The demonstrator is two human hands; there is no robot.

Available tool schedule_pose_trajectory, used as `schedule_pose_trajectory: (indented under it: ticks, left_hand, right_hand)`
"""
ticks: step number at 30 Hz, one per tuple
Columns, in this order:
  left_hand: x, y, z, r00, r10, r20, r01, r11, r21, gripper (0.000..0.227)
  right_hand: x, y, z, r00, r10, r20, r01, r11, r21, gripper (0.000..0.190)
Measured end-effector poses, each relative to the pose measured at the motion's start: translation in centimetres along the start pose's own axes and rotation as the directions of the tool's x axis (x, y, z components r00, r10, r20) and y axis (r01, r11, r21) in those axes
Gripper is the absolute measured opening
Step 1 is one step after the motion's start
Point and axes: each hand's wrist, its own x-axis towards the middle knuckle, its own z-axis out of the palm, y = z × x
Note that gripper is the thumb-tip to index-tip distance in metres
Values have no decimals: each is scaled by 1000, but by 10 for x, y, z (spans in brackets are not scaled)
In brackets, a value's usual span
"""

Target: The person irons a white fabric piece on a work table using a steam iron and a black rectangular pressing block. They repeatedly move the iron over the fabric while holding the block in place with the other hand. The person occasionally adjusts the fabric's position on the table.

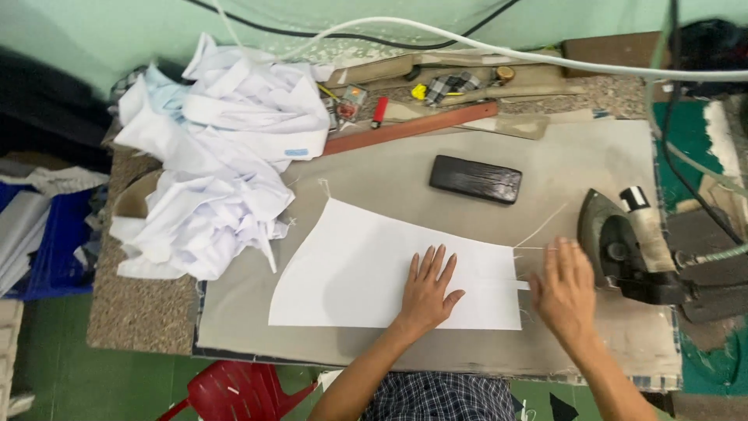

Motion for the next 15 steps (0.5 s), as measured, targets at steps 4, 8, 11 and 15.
schedule_pose_trajectory:
  ticks: [4,8,11,15]
  left_hand:
    - [-23,-15,9,994,-104,26,104,995,3,67]
    - [-40,-43,7,982,-180,60,178,983,49,68]
    - [-59,-82,0,981,-196,-19,196,975,106,64]
    - [-95,-161,-37,869,-489,69,458,851,257,65]
  right_hand:
    - [-3,-83,39,989,-140,54,118,948,297,56]
    - [-1,-119,53,982,-185,39,161,924,347,56]
    - [-9,-127,62,978,-185,102,141,931,337,56]
    - [-18,-124,80,957,-138,257,70,963,259,59]
